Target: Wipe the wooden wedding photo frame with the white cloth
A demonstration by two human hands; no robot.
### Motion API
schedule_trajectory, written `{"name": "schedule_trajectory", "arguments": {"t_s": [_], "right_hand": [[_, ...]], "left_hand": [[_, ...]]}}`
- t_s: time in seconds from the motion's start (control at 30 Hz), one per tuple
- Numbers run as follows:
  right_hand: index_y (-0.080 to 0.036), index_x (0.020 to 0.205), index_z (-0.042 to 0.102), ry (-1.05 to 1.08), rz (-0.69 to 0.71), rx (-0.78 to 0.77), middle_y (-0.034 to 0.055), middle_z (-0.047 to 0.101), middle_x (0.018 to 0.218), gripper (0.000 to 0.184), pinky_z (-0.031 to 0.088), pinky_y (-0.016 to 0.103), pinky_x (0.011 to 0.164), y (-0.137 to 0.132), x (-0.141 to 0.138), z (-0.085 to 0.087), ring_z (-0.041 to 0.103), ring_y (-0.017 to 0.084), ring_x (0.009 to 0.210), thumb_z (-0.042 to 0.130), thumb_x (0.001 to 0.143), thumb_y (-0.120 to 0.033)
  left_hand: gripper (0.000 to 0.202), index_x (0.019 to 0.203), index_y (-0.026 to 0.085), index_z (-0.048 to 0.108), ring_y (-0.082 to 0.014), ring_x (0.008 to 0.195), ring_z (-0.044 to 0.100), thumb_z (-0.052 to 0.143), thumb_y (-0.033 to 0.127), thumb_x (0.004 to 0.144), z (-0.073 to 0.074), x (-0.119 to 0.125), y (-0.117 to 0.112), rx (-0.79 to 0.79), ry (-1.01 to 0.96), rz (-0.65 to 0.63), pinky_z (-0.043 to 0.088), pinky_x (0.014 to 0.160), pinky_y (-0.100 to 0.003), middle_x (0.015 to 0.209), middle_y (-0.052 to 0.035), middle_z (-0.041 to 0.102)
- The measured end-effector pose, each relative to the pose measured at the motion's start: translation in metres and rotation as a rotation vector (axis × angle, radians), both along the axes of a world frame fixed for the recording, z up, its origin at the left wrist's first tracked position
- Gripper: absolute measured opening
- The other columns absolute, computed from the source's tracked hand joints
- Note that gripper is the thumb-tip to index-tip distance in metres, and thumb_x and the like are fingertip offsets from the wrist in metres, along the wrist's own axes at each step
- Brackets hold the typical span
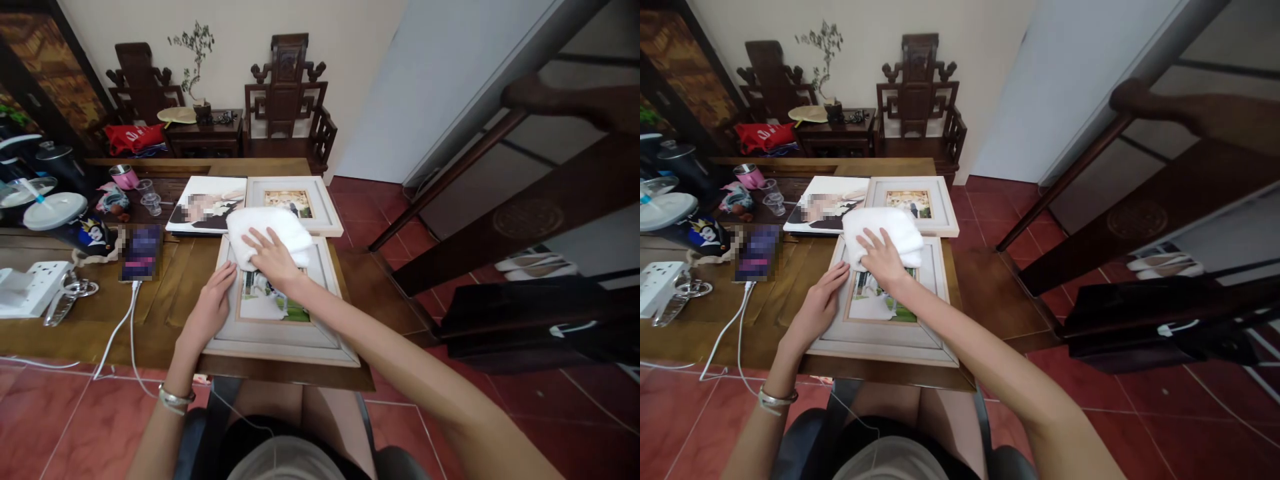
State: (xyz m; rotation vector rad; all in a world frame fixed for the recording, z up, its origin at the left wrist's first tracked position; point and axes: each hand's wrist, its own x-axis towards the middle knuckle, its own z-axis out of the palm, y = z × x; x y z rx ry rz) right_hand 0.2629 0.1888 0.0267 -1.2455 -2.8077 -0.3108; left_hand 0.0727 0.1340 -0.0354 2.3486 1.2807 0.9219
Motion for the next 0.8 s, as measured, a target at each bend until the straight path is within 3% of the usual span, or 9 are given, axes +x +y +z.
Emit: {"name": "schedule_trajectory", "arguments": {"t_s": [0.13,0.4,0.67,0.73,0.8], "right_hand": [[-0.017,0.092,0.076,0.008,-0.105,0.004,0.0096,0.049,0.144,0.027,0.029,0.056,0.113,-0.004,0.023,-0.008,0.034,0.032,0.139,0.057,0.082,-0.001],[-0.009,0.086,0.075,0.000,-0.265,-0.003,0.0185,0.059,0.131,0.038,0.038,0.056,0.106,-0.032,0.107,0.002,0.045,0.034,0.132,0.045,0.072,0.011],[-0.007,0.076,0.074,0.116,-0.137,-0.192,0.0248,0.058,0.130,0.034,0.039,0.048,0.110,-0.130,0.105,0.010,0.046,0.038,0.129,0.052,0.054,0.006],[-0.009,0.076,0.074,0.136,-0.122,-0.226,0.0233,0.058,0.131,0.035,0.040,0.049,0.109,-0.143,0.105,0.012,0.046,0.038,0.129,0.051,0.053,0.005],[-0.011,0.079,0.074,0.148,-0.143,-0.237,0.0211,0.058,0.131,0.038,0.039,0.048,0.109,-0.139,0.106,0.012,0.045,0.035,0.131,0.049,0.055,0.005]], "left_hand": [[0.051,0.133,0.011,0.054,-0.0237,0.139,0.038,0.034,0.004,0.087,0.002,0.001,-0.002,-0.017,0.017,0.003,0.032,0.115,-0.049,0.140,-0.0160,0.053],[0.052,0.133,0.015,0.055,-0.0229,0.139,0.038,0.032,0.004,0.088,0.005,0.004,-0.006,-0.047,-0.003,0.057,0.032,0.115,-0.050,0.141,-0.0128,0.052],[0.051,0.133,0.013,0.055,-0.0246,0.140,0.037,0.033,0.006,0.088,0.010,0.006,-0.008,-0.101,0.000,0.076,0.031,0.116,-0.051,0.143,-0.0138,0.050],[0.051,0.134,0.013,0.054,-0.0245,0.141,0.036,0.032,0.006,0.088,0.010,0.006,-0.007,-0.102,0.019,0.065,0.031,0.115,-0.052,0.144,-0.0139,0.049],[0.050,0.133,0.012,0.055,-0.0246,0.140,0.036,0.031,0.007,0.089,0.010,0.004,-0.006,-0.093,0.033,0.046,0.032,0.114,-0.052,0.144,-0.0146,0.049]]}}
